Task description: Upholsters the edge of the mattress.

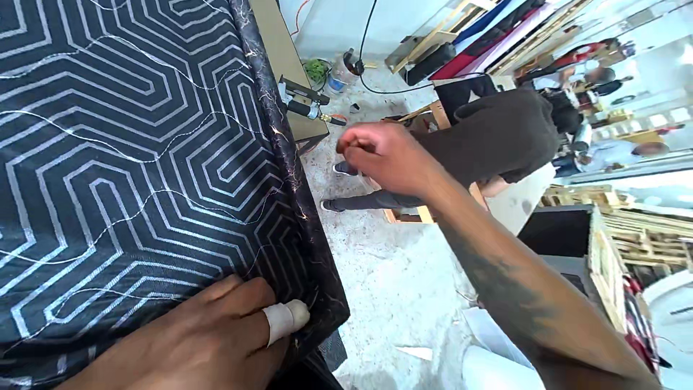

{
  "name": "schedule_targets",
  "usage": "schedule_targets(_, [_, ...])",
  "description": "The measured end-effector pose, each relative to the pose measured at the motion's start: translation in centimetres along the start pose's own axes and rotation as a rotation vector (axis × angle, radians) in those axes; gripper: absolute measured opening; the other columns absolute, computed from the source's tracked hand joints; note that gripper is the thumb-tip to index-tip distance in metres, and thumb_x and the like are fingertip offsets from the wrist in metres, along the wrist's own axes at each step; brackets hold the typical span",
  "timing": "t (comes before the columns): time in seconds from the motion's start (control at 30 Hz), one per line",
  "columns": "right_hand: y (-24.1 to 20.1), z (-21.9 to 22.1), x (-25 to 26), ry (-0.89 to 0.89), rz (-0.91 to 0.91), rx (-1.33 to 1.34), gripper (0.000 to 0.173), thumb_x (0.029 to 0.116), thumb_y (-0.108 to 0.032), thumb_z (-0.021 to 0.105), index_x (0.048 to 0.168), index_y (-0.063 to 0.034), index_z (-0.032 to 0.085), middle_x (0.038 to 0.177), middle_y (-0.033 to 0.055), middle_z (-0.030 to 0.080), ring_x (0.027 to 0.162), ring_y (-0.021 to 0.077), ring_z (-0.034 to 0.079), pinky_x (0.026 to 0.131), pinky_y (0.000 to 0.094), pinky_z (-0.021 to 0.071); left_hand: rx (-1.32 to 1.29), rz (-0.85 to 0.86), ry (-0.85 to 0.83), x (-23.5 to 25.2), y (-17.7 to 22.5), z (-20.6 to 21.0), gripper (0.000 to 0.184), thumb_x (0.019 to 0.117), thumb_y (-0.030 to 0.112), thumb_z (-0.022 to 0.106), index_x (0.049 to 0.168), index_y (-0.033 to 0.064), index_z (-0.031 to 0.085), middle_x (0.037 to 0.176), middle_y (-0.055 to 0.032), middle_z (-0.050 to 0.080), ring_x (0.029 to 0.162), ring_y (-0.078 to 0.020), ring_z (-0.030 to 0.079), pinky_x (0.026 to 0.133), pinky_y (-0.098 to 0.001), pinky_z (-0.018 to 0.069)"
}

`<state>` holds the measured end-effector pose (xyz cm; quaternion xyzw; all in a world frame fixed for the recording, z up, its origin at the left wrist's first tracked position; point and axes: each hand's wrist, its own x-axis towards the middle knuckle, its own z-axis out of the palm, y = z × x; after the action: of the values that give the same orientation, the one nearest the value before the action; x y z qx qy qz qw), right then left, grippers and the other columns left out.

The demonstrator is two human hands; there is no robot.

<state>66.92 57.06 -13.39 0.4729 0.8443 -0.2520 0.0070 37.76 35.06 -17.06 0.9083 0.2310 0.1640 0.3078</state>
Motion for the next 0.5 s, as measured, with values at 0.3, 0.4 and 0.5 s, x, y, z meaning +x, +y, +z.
schedule_targets(0.3, [12.5, 6.6, 20.4, -0.023, -0.028, -0.187, 0.029, 0.0942, -0.023, 0.067, 0.117, -0.0058, 0.071, 0.113, 0.0142, 0.071, 0.107, 0.0299, 0.068, 0.096, 0.055, 0.0532, -0.08, -0.077, -0.045, 0.5, 0.2, -1.1, 0.034, 0.1049, 0.021, 0.047, 0.13, 0.0068, 0.065, 0.147, -0.0098, 0.058, 0.124, -0.0351, 0.059, 0.094, -0.05, 0.0482])
schedule_targets(0.4, [13.2, 8.1, 23.2, -0.029, -0.046, -0.216, 0.028, 0.0921, -0.025, 0.068, 0.113, -0.0074, 0.07, 0.112, 0.0139, 0.07, 0.106, 0.0301, 0.067, 0.094, 0.056, 0.0536, -0.08, -0.088, -0.046, 0.4, 0.3, -1.2, 0.033, 0.1057, 0.016, 0.044, 0.129, 0.0068, 0.066, 0.147, -0.0086, 0.058, 0.124, -0.0346, 0.059, 0.093, -0.0501, 0.0485])
schedule_targets(0.5, [12.9, 8.9, 25.2, -0.048, -0.052, -0.285, 0.042, 0.0902, -0.028, 0.072, 0.127, -0.0089, 0.067, 0.129, 0.0166, 0.063, 0.121, 0.0325, 0.061, 0.102, 0.0557, 0.051, -0.086, -0.088, -0.054, 0.6, 0.2, -1.3, 0.035, 0.1054, 0.014, 0.043, 0.132, 0.0073, 0.065, 0.148, -0.0083, 0.057, 0.123, -0.0341, 0.06, 0.092, -0.0497, 0.0482])
